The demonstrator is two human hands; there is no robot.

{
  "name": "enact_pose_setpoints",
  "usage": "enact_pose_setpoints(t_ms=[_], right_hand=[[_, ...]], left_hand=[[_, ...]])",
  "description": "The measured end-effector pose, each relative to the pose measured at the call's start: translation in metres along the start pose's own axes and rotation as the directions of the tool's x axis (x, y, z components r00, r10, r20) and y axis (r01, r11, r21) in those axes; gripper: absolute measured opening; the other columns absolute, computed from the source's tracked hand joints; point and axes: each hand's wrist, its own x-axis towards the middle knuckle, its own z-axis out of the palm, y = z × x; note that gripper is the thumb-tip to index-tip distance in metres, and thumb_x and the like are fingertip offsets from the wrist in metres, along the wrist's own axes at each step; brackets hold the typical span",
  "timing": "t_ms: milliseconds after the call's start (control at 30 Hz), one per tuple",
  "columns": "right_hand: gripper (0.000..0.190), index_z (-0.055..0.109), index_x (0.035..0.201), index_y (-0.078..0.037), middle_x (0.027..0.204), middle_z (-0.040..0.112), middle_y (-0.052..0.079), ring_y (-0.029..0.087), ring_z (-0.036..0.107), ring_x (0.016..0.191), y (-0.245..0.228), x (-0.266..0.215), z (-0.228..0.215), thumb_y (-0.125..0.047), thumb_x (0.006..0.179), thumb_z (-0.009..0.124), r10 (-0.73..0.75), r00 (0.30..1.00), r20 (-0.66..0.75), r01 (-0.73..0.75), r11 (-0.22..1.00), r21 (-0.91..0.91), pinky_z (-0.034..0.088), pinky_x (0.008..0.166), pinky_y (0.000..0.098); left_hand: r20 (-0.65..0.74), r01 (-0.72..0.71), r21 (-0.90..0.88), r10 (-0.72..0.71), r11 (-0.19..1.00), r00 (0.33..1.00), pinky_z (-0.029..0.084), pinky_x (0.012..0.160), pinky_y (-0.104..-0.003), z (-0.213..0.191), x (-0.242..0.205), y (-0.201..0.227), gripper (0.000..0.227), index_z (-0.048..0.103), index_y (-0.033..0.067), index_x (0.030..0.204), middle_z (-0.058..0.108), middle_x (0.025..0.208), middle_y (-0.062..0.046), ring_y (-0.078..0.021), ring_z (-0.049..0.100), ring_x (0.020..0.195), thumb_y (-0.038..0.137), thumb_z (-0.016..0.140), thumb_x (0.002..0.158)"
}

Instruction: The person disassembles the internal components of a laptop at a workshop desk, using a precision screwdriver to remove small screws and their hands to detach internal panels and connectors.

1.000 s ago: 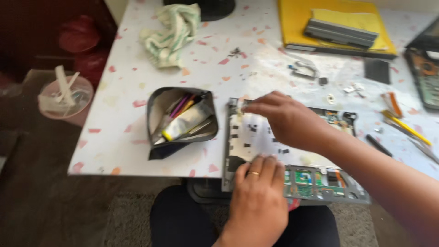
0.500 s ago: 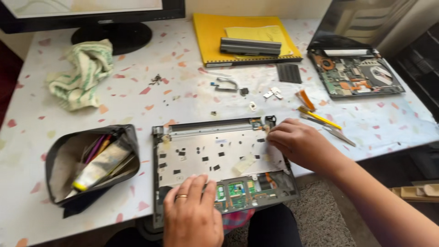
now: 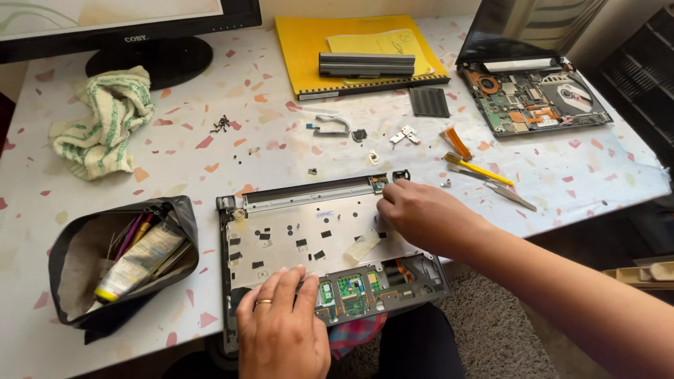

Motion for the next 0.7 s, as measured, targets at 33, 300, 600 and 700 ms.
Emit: enact_pose_setpoints(t_ms=[33, 300, 600, 700], right_hand=[[0.014, 0.062, 0.089, -0.011, 0.089, 0.059, 0.01, 0.03, 0.06, 0.081, -0.001, -0.002, 0.003, 0.002, 0.085, 0.059, -0.002, 1.0, 0.001, 0.002, 1.0, 0.001, 0.053, 0.068, 0.0422], [0.013, 0.061, 0.09, -0.009, 0.091, 0.06, 0.01, 0.033, 0.061, 0.08, -0.002, 0.003, -0.003, 0.002, 0.087, 0.056, 0.101, 0.993, 0.059, -0.105, 0.993, 0.061, 0.054, 0.068, 0.0467], [0.013, 0.055, 0.083, -0.005, 0.08, 0.057, 0.014, 0.038, 0.059, 0.064, 0.013, 0.008, 0.043, -0.015, 0.091, 0.059, 0.181, 0.972, -0.148, -0.147, 0.965, 0.218, 0.049, 0.061, 0.051], [0.005, 0.054, 0.086, -0.009, 0.083, 0.054, 0.011, 0.039, 0.055, 0.063, 0.02, 0.001, 0.047, -0.009, 0.086, 0.059, 0.239, 0.95, -0.202, -0.144, 0.907, 0.396, 0.043, 0.057, 0.0519]], left_hand=[[0.001, 0.002, 0.0, -0.002, 1.0, 1.0, 0.04, 0.103, -0.047, 0.0, -0.001, 0.0, 0.05, 0.073, 0.0207, 0.116, 0.068, 0.127, 0.002, -0.0219, 0.061, 0.123, 0.02, 0.06, 0.067], [0.026, 0.005, -0.032, -0.004, 0.999, 1.0, 0.038, 0.104, -0.049, -0.006, 0.0, 0.003, 0.048, 0.071, 0.0197, 0.118, 0.067, 0.128, 0.001, -0.0238, 0.061, 0.123, 0.02, 0.057, 0.072], [0.037, 0.002, -0.044, 0.0, 0.999, 0.999, 0.037, 0.105, -0.049, -0.007, 0.001, 0.003, 0.05, 0.07, 0.0182, 0.119, 0.066, 0.13, -0.001, -0.0252, 0.06, 0.124, 0.02, 0.058, 0.071], [0.065, 0.011, -0.065, -0.007, 0.998, 0.998, 0.037, 0.106, -0.049, -0.007, 0.0, 0.002, 0.049, 0.071, 0.0175, 0.121, 0.066, 0.131, -0.001, -0.0252, 0.058, 0.126, 0.018, 0.058, 0.074]])
